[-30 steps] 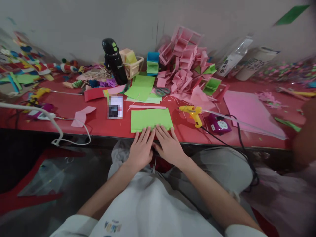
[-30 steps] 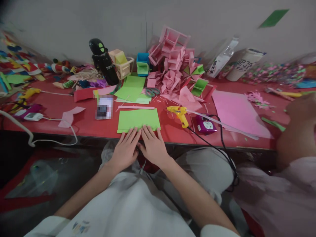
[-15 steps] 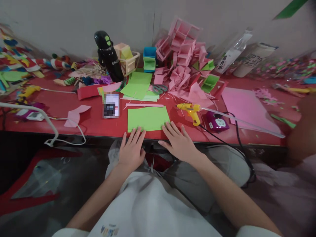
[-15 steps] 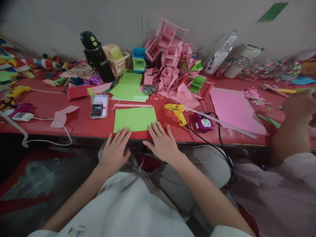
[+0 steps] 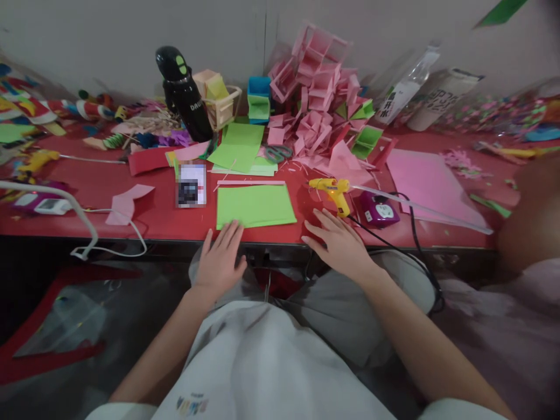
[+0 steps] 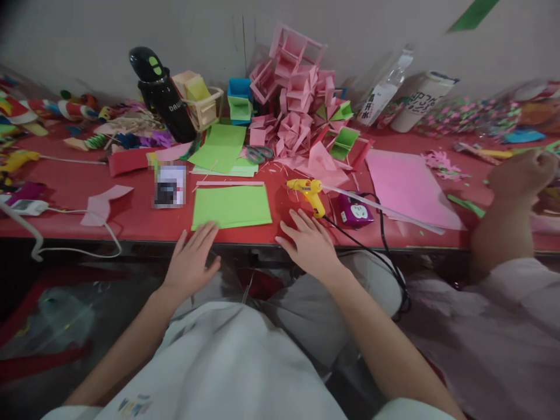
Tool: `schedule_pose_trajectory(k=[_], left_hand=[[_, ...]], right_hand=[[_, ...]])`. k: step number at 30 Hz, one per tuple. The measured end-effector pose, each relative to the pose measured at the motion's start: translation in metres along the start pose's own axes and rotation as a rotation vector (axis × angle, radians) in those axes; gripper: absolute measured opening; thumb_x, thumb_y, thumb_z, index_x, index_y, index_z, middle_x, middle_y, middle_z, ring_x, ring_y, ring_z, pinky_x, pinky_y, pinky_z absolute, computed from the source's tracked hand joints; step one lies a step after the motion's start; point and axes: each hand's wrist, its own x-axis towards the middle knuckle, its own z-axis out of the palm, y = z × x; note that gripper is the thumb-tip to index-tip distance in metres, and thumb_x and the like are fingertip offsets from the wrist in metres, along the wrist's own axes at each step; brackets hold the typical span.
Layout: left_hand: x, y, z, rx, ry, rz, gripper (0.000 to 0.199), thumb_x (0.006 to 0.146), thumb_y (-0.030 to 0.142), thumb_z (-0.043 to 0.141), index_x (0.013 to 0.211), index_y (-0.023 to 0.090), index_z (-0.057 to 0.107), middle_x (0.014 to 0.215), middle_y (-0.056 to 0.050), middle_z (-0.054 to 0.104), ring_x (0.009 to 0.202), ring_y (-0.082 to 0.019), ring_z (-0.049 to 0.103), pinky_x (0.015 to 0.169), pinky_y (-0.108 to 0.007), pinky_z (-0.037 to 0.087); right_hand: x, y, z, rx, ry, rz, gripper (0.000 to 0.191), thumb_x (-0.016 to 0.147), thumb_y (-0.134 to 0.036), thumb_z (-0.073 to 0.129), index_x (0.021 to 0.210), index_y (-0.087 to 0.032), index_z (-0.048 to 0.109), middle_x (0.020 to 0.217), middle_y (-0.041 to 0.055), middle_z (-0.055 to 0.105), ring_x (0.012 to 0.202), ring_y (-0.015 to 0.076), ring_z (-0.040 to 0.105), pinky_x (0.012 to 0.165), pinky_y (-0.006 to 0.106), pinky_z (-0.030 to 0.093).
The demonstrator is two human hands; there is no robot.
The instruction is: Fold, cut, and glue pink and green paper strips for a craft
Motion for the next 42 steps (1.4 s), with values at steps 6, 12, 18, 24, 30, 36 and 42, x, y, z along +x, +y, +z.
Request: schedule_pose_trajectory(k=[6, 12, 18, 24, 30, 36, 42], left_hand=[[-0.001, -0.012, 0.001, -0.018, 0.025, -0.008, 0.064, 0.094, 0.031, 0.047, 0.156, 0.019, 0.036, 0.163, -0.008, 0.036, 0.152, -0.029, 0.03, 0.127, -0.053, 0.01], [0.001, -0.011, 0.0, -0.075, 0.101, 0.088, 0.048, 0.096, 0.03, 0.049, 0.142, 0.019, 0.056, 0.149, -0.014, 0.051, 0.133, -0.031, 0.052, 0.121, -0.052, 0.029], [0.007, -0.037, 0.005, -0.11, 0.199, 0.232, 0.037, 0.096, 0.011, 0.047, 0.123, 0.024, 0.07, 0.121, -0.008, 0.07, 0.107, -0.024, 0.063, 0.094, -0.041, 0.048], [0.022, -0.051, -0.006, -0.155, 0.178, 0.365, 0.034, 0.094, 0.006, 0.047, 0.107, 0.02, 0.075, 0.107, -0.006, 0.074, 0.093, -0.021, 0.066, 0.082, -0.036, 0.05], [0.025, -0.061, -0.011, -0.18, 0.15, 0.43, 0.038, 0.091, 0.002, 0.044, 0.11, 0.018, 0.074, 0.109, -0.007, 0.074, 0.095, -0.021, 0.066, 0.082, -0.034, 0.051], [0.034, -0.063, -0.015, -0.146, 0.173, 0.405, 0.041, 0.087, 0.001, 0.044, 0.107, 0.018, 0.074, 0.105, -0.007, 0.076, 0.095, -0.024, 0.064, 0.082, -0.038, 0.049], [0.046, -0.056, -0.021, -0.268, 0.039, 0.279, 0.033, 0.093, 0.01, 0.044, 0.105, 0.02, 0.073, 0.104, -0.007, 0.072, 0.093, -0.023, 0.062, 0.085, -0.038, 0.048]], right_hand=[[0.011, -0.003, 0.003, 0.21, 0.24, -0.051, 0.028, 0.099, -0.033, 0.054, 0.114, -0.019, 0.074, 0.13, 0.013, 0.068, 0.121, 0.0284, 0.063, 0.105, 0.047, 0.05], [0.028, -0.022, 0.011, 0.28, 0.112, -0.364, 0.026, 0.097, -0.034, 0.061, 0.115, -0.019, 0.074, 0.121, 0.0129, 0.069, 0.11, 0.0278, 0.063, 0.097, 0.045, 0.052], [0.024, -0.017, 0.018, 0.32, 0.094, -0.364, 0.021, 0.096, -0.028, 0.062, 0.106, -0.017, 0.076, 0.104, 0.0113, 0.07, 0.094, 0.0248, 0.062, 0.087, 0.041, 0.053], [0.025, -0.016, 0.016, 0.372, 0.072, -0.345, 0.018, 0.096, -0.027, 0.062, 0.101, -0.018, 0.077, 0.098, 0.0097, 0.07, 0.09, 0.0233, 0.061, 0.084, 0.041, 0.052], [0.019, -0.019, 0.016, 0.389, 0.077, -0.35, 0.019, 0.099, -0.021, 0.057, 0.103, -0.017, 0.075, 0.097, 0.0111, 0.07, 0.091, 0.0234, 0.061, 0.084, 0.04, 0.051], [0.02, -0.016, 0.015, 0.518, 0.038, -0.318, 0.02, 0.098, -0.017, 0.054, 0.097, -0.018, 0.074, 0.095, 0.0108, 0.07, 0.089, 0.0231, 0.061, 0.081, 0.038, 0.051], [0.04, -0.012, 0.003, 0.674, -0.122, -0.139, 0.017, 0.092, -0.013, 0.056, 0.086, -0.019, 0.071, 0.088, 0.0064, 0.072, 0.083, 0.0199, 0.065, 0.078, 0.033, 0.051]])
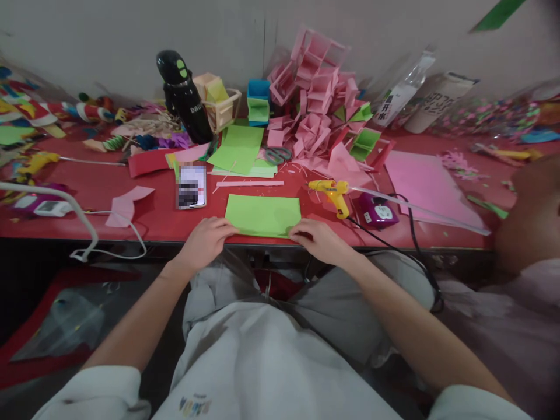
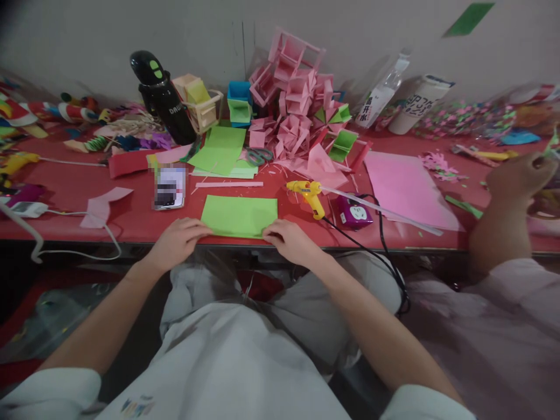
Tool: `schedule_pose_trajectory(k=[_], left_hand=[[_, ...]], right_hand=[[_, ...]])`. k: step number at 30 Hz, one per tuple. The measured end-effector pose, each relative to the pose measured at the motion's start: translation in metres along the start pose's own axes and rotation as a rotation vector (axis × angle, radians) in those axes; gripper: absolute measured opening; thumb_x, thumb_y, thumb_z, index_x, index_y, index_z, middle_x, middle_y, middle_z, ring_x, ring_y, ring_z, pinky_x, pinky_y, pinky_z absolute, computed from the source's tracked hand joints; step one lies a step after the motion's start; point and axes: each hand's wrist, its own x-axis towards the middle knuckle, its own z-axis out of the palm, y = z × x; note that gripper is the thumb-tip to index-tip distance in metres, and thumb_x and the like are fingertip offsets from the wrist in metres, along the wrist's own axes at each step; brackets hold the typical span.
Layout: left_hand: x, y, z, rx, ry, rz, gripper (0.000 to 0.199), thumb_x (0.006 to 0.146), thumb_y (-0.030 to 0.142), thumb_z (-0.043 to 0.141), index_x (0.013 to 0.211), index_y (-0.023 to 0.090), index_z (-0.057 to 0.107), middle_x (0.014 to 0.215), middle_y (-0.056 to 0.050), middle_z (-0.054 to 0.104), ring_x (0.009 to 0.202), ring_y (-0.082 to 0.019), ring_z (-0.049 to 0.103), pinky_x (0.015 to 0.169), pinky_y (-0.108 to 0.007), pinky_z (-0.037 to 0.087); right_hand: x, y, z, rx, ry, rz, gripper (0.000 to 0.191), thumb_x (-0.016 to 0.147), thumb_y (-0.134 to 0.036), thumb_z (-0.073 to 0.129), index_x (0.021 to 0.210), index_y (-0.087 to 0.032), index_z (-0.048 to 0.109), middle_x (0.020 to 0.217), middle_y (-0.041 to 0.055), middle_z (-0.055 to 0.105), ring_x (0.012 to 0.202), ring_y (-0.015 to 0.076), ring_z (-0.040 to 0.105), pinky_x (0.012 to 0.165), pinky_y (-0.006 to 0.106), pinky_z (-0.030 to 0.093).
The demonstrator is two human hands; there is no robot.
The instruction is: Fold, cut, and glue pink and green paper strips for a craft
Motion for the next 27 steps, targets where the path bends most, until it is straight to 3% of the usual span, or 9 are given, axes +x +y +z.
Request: schedule_pose_trajectory(k=[6, 10, 14, 20, 27], left_hand=[[0.015, 0.004, -0.006, -0.088, -0.118, -0.143, 0.022, 0.095, 0.017, 0.044, 0.093, 0.019, 0.067, 0.096, -0.008, 0.068, 0.093, -0.024, 0.06, 0.085, -0.038, 0.046], [0.021, 0.003, -0.009, -0.155, -0.158, -0.213, 0.017, 0.093, 0.017, 0.046, 0.09, 0.02, 0.062, 0.094, -0.006, 0.067, 0.09, -0.023, 0.06, 0.08, -0.036, 0.046], [0.027, 0.002, -0.011, -0.193, -0.134, -0.27, 0.009, 0.09, 0.017, 0.052, 0.087, 0.019, 0.06, 0.094, -0.006, 0.064, 0.084, -0.021, 0.06, 0.074, -0.032, 0.045], [0.027, 0.003, -0.008, -0.217, -0.067, -0.244, 0.011, 0.09, 0.016, 0.052, 0.083, 0.019, 0.06, 0.091, -0.005, 0.063, 0.085, -0.02, 0.059, 0.078, -0.032, 0.044], [0.028, 0.003, -0.006, -0.187, -0.085, -0.316, 0.011, 0.088, 0.016, 0.053, 0.082, 0.02, 0.061, 0.089, -0.004, 0.064, 0.082, -0.02, 0.059, 0.074, -0.032, 0.043]], right_hand=[[0.014, -0.003, -0.009, 0.012, -0.123, 0.183, 0.009, 0.087, -0.015, 0.06, 0.083, -0.02, 0.066, 0.078, 0.0023, 0.072, 0.069, 0.0165, 0.064, 0.066, 0.028, 0.049], [0.015, -0.002, -0.008, 0.0, -0.086, 0.253, 0.002, 0.085, -0.019, 0.066, 0.084, -0.02, 0.065, 0.075, 0.0016, 0.071, 0.066, 0.0159, 0.064, 0.062, 0.027, 0.048], [0.015, 0.002, -0.009, -0.04, -0.045, 0.276, 0.006, 0.085, -0.02, 0.066, 0.079, -0.02, 0.065, 0.074, 0.0019, 0.071, 0.065, 0.0163, 0.063, 0.061, 0.027, 0.046], [0.018, 0.01, -0.012, -0.047, -0.044, 0.272, 0.009, 0.088, -0.023, 0.064, 0.08, -0.019, 0.068, 0.075, 0.0025, 0.071, 0.067, 0.0167, 0.063, 0.062, 0.027, 0.045], [0.02, 0.012, -0.009, -0.1, -0.026, 0.327, 0.01, 0.086, -0.026, 0.068, 0.078, -0.019, 0.07, 0.074, 0.0029, 0.072, 0.065, 0.0171, 0.063, 0.06, 0.027, 0.043]])
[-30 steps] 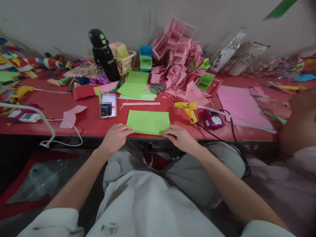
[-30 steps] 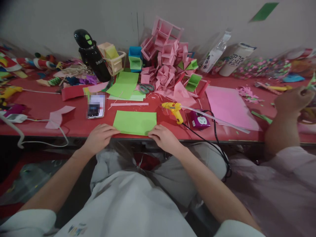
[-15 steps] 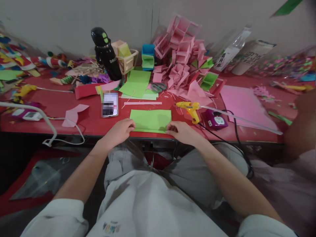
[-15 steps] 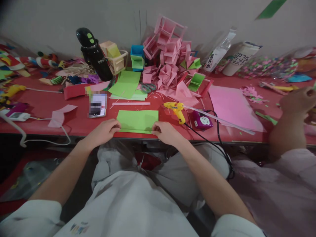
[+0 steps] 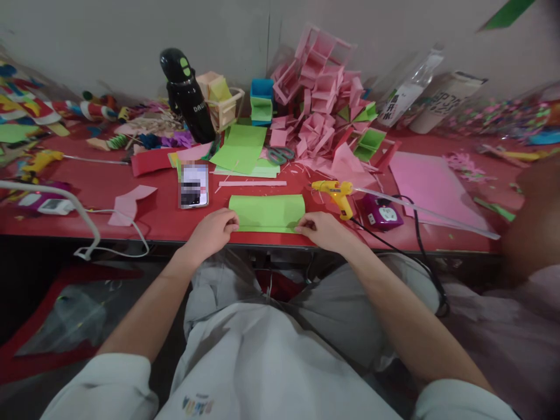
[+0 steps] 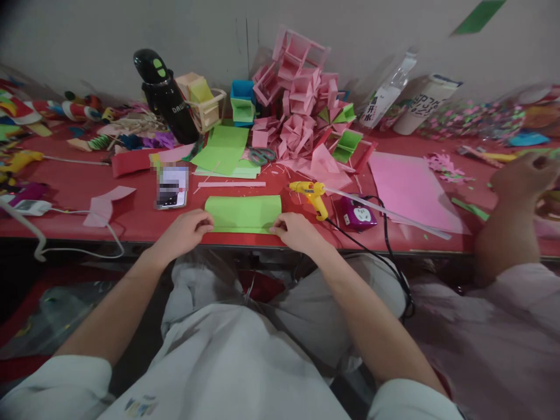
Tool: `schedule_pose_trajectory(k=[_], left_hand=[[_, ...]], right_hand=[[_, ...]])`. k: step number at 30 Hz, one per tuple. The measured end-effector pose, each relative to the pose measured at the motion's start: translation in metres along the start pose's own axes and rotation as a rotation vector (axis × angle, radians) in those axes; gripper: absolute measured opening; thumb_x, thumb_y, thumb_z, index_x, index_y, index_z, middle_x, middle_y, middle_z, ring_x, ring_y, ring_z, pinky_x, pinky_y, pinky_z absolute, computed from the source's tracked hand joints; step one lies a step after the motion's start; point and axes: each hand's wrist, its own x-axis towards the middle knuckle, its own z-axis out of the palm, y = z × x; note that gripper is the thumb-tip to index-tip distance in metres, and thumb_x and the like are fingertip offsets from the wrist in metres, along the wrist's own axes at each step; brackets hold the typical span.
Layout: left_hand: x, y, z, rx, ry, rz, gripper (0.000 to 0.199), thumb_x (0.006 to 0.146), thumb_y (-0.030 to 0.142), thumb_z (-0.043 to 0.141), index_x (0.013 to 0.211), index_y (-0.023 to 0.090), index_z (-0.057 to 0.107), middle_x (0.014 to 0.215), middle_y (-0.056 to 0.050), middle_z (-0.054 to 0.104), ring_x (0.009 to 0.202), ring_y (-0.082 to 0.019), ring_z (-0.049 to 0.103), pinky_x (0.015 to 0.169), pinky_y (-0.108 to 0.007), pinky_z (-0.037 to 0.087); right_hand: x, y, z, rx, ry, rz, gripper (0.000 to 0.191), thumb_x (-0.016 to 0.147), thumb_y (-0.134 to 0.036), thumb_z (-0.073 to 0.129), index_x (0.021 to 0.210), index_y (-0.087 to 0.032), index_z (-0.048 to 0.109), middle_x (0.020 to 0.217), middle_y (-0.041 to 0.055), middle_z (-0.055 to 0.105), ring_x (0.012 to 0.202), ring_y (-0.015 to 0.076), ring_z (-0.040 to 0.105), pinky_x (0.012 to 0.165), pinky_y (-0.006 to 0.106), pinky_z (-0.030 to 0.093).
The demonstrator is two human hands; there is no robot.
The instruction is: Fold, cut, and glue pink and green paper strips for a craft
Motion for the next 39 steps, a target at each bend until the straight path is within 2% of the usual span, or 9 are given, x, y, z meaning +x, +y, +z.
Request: schedule_pose_trajectory(k=[13, 17, 21, 25, 28, 30, 33, 37, 39], left_hand=[[-0.003, -0.001, 0.004, 0.072, 0.034, -0.024, 0.009, 0.088, 0.015, 0.054, 0.084, 0.02, 0.061, 0.09, -0.006, 0.066, 0.085, -0.023, 0.06, 0.075, -0.034, 0.045], [-0.008, 0.002, 0.007, 0.244, 0.084, 0.188, 0.023, 0.089, 0.008, 0.047, 0.097, 0.018, 0.065, 0.102, -0.01, 0.064, 0.095, -0.026, 0.059, 0.083, -0.039, 0.047], [-0.017, 0.007, 0.016, 0.373, 0.024, 0.359, 0.043, 0.083, -0.003, 0.042, 0.109, 0.019, 0.068, 0.112, -0.01, 0.065, 0.103, -0.026, 0.059, 0.088, -0.039, 0.049], [-0.032, 0.024, 0.029, 0.47, 0.057, 0.286, 0.044, 0.085, -0.001, 0.043, 0.117, 0.018, 0.068, 0.117, -0.012, 0.067, 0.106, -0.027, 0.061, 0.093, -0.041, 0.05], [-0.044, 0.044, 0.04, 0.555, 0.116, 0.212, 0.049, 0.089, 0.006, 0.045, 0.135, 0.015, 0.059, 0.12, -0.016, 0.065, 0.107, -0.03, 0.063, 0.108, -0.049, 0.042], [-0.05, 0.055, 0.046, 0.581, 0.104, 0.174, 0.056, 0.09, 0.011, 0.047, 0.146, 0.014, 0.05, 0.131, -0.02, 0.06, 0.117, -0.034, 0.06, 0.107, -0.051, 0.043], [-0.054, 0.063, 0.053, 0.589, 0.089, 0.127, 0.06, 0.087, 0.018, 0.053, 0.147, 0.013, 0.048, 0.139, -0.024, 0.055, 0.127, -0.039, 0.054, 0.108, -0.055, 0.042], [-0.057, 0.057, 0.064, 0.544, 0.133, 0.111, 0.065, 0.083, 0.021, 0.06, 0.146, 0.015, 0.048, 0.143, -0.022, 0.052, 0.139, -0.04, 0.045, 0.116, -0.057, 0.035], [-0.058, 0.052, 0.069, 0.522, 0.158, 0.107, 0.061, 0.083, 0.021, 0.059, 0.144, 0.014, 0.05, 0.147, -0.022, 0.05, 0.144, -0.04, 0.04, 0.119, -0.056, 0.033]], right_hand=[[0.0, 0.002, 0.002, 0.011, 0.052, 0.04, 0.018, 0.082, -0.031, 0.072, 0.071, -0.019, 0.065, 0.066, 0.001, 0.067, 0.058, 0.0146, 0.059, 0.054, 0.026, 0.042], [0.0, 0.0, 0.001, 0.001, 0.055, 0.056, 0.018, 0.081, -0.031, 0.072, 0.069, -0.02, 0.064, 0.064, 0.0001, 0.064, 0.057, 0.0144, 0.057, 0.053, 0.026, 0.04], [-0.004, -0.002, 0.003, -0.004, 0.099, 0.072, 0.017, 0.079, -0.031, 0.073, 0.072, -0.02, 0.063, 0.066, -0.0001, 0.063, 0.059, 0.0147, 0.055, 0.055, 0.026, 0.04], [-0.008, 0.001, 0.01, 0.027, 0.194, 0.05, 0.014, 0.079, -0.028, 0.073, 0.077, -0.021, 0.062, 0.071, 0.0003, 0.064, 0.062, 0.0155, 0.056, 0.058, 0.027, 0.043], [-0.013, 0.004, 0.015, 0.033, 0.258, 0.016, 0.007, 0.082, -0.022, 0.069, 0.081, -0.02, 0.062, 0.075, 0.0018, 0.065, 0.065, 0.0169, 0.058, 0.062, 0.029, 0.046], [-0.019, -0.001, 0.019, -0.036, 0.334, -0.028, 0.004, 0.086, -0.017, 0.063, 0.083, -0.02, 0.064, 0.083, 0.0056, 0.066, 0.072, 0.02, 0.061, 0.067, 0.033, 0.049], [-0.032, -0.022, 0.035, -0.223, 0.446, -0.167, 0.022, 0.092, -0.01, 0.049, 0.095, -0.018, 0.07, 0.098, 0.0135, 0.068, 0.093, 0.0284, 0.064, 0.085, 0.044, 0.051], [-0.046, -0.06, 0.072, -0.249, 0.334, -0.428, 0.038, 0.099, -0.017, 0.044, 0.132, -0.019, 0.062, 0.132, 0.0142, 0.066, 0.121, 0.0295, 0.059, 0.104, 0.048, 0.047], [-0.048, -0.071, 0.087, -0.262, 0.276, -0.444, 0.048, 0.101, -0.021, 0.04, 0.147, -0.012, 0.05, 0.15, 0.0149, 0.054, 0.141, 0.0288, 0.046, 0.119, 0.05, 0.034]])
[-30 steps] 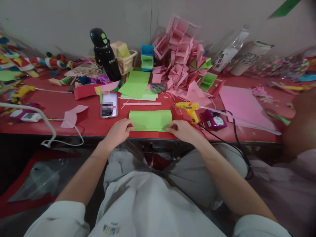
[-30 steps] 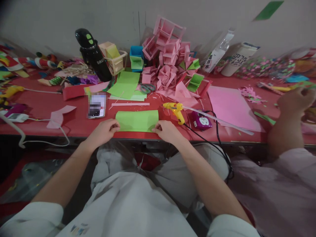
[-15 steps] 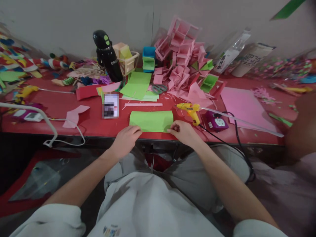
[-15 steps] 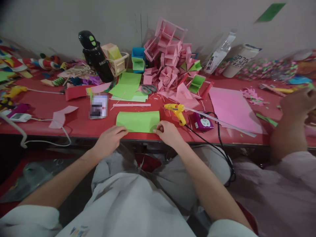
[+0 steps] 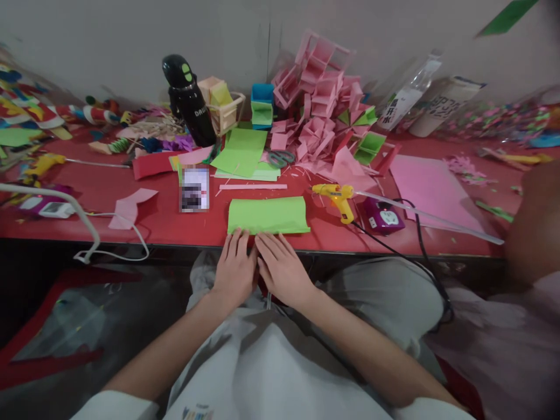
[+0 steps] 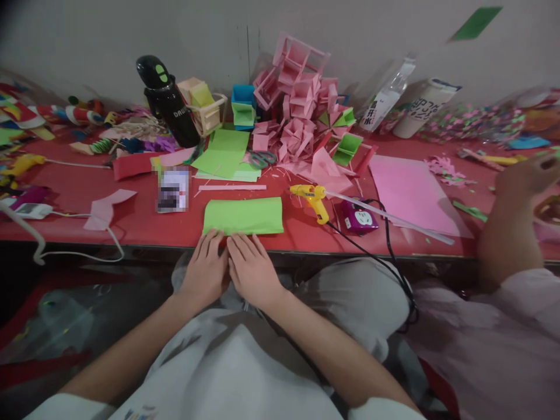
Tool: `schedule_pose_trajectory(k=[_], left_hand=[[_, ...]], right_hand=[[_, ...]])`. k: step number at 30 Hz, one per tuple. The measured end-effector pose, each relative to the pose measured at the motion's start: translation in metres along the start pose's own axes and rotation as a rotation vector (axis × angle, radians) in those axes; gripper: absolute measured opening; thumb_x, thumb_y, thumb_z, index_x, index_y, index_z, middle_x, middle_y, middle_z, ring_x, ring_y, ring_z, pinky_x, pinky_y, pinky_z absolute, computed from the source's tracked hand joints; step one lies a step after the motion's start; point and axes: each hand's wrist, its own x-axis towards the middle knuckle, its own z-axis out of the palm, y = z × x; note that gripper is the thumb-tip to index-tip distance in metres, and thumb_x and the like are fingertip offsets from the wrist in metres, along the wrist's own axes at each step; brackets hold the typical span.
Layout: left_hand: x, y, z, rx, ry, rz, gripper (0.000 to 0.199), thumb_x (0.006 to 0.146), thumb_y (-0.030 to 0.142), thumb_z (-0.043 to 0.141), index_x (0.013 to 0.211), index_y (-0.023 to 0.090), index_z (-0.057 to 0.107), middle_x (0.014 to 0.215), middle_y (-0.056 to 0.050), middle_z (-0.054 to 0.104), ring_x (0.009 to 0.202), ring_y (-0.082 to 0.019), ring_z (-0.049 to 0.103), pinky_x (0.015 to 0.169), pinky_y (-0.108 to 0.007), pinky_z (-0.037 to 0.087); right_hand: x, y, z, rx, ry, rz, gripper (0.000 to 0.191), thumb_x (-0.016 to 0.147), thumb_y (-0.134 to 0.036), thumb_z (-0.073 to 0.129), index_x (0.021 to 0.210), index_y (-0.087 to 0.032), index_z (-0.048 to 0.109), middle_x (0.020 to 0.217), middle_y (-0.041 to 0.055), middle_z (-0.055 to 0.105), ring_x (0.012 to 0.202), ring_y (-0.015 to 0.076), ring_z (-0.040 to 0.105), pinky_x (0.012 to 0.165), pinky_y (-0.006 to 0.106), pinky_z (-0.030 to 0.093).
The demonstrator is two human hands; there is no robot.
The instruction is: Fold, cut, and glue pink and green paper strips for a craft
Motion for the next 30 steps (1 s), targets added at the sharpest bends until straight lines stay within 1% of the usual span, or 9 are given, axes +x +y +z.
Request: schedule_pose_trajectory(k=[2, 4, 8, 11, 15, 21, 26, 28, 30], left_hand=[[-0.002, -0.002, 0.004, -0.013, -0.003, -0.009, 0.06, 0.085, 0.018, 0.056, 0.144, 0.013, 0.05, 0.149, -0.022, 0.048, 0.146, -0.039, 0.038, 0.121, -0.055, 0.031], [-0.003, -0.004, 0.004, -0.017, -0.019, -0.012, 0.066, 0.084, 0.014, 0.054, 0.149, 0.014, 0.044, 0.151, -0.021, 0.046, 0.147, -0.038, 0.036, 0.122, -0.056, 0.028], [-0.006, -0.005, 0.001, -0.025, -0.039, -0.039, 0.076, 0.082, 0.011, 0.052, 0.156, 0.015, 0.036, 0.155, -0.019, 0.043, 0.15, -0.034, 0.033, 0.124, -0.058, 0.022], [-0.008, -0.005, 0.001, -0.035, -0.044, -0.073, 0.076, 0.081, 0.011, 0.051, 0.156, 0.018, 0.037, 0.157, -0.014, 0.042, 0.151, -0.033, 0.031, 0.125, -0.057, 0.019], [-0.01, -0.005, 0.001, -0.049, -0.032, -0.098, 0.076, 0.081, 0.012, 0.052, 0.155, 0.02, 0.039, 0.158, -0.01, 0.044, 0.151, -0.033, 0.032, 0.126, -0.055, 0.018], [-0.009, -0.012, -0.003, -0.076, -0.02, -0.1, 0.072, 0.084, 0.013, 0.049, 0.155, 0.019, 0.039, 0.156, -0.009, 0.046, 0.145, -0.03, 0.041, 0.123, -0.055, 0.019], [-0.008, -0.023, -0.006, -0.089, 0.002, -0.028, 0.062, 0.089, 0.018, 0.05, 0.151, 0.019, 0.044, 0.151, -0.012, 0.051, 0.14, -0.03, 0.047, 0.117, -0.051, 0.026], [-0.007, -0.027, -0.006, -0.089, 0.026, 0.008, 0.056, 0.092, 0.02, 0.05, 0.148, 0.018, 0.047, 0.148, -0.012, 0.054, 0.137, -0.029, 0.05, 0.113, -0.05, 0.029], [-0.006, -0.034, -0.005, -0.086, 0.075, 0.045, 0.047, 0.096, 0.021, 0.05, 0.142, 0.019, 0.053, 0.141, -0.011, 0.061, 0.129, -0.028, 0.057, 0.107, -0.047, 0.033]], right_hand=[[-0.001, -0.004, 0.006, -0.013, -0.047, 0.009, 0.054, 0.101, -0.024, 0.04, 0.152, -0.008, 0.041, 0.158, 0.0153, 0.044, 0.148, 0.0285, 0.037, 0.125, 0.052, 0.025], [-0.002, 0.0, 0.006, -0.036, -0.07, 0.034, 0.057, 0.101, -0.026, 0.04, 0.156, -0.009, 0.036, 0.16, 0.0149, 0.04, 0.149, 0.0279, 0.036, 0.126, 0.054, 0.018], [-0.009, 0.014, -0.003, -0.104, -0.081, 0.087, 0.056, 0.103, -0.028, 0.039, 0.157, -0.013, 0.034, 0.161, 0.011, 0.039, 0.15, 0.0253, 0.035, 0.127, 0.054, 0.014], [-0.017, 0.022, -0.01, -0.15, -0.088, 0.135, 0.055, 0.105, -0.032, 0.036, 0.157, -0.015, 0.035, 0.16, 0.0079, 0.04, 0.15, 0.0238, 0.035, 0.126, 0.051, 0.016], [-0.027, 0.031, -0.018, -0.196, -0.068, 0.18, 0.054, 0.106, -0.034, 0.037, 0.156, -0.016, 0.036, 0.157, 0.0077, 0.045, 0.147, 0.0241, 0.041, 0.125, 0.051, 0.02], [-0.039, 0.046, -0.03, -0.218, -0.041, 0.213, 0.051, 0.105, -0.034, 0.041, 0.153, -0.017, 0.042, 0.152, 0.0085, 0.053, 0.141, 0.0251, 0.049, 0.122, 0.051, 0.028], [-0.037, 0.052, -0.039, -0.231, 0.003, 0.206, 0.042, 0.103, -0.033, 0.048, 0.14, -0.015, 0.056, 0.14, 0.0089, 0.065, 0.132, 0.0267, 0.057, 0.119, 0.05, 0.032], [-0.034, 0.054, -0.042, -0.229, 0.036, 0.187, 0.036, 0.102, -0.031, 0.051, 0.132, -0.016, 0.063, 0.13, 0.0085, 0.071, 0.123, 0.0269, 0.062, 0.117, 0.049, 0.034], [-0.03, 0.059, -0.044, -0.216, 0.067, 0.156, 0.028, 0.101, -0.027, 0.053, 0.122, -0.017, 0.068, 0.119, 0.0078, 0.076, 0.114, 0.026, 0.065, 0.113, 0.047, 0.039]])
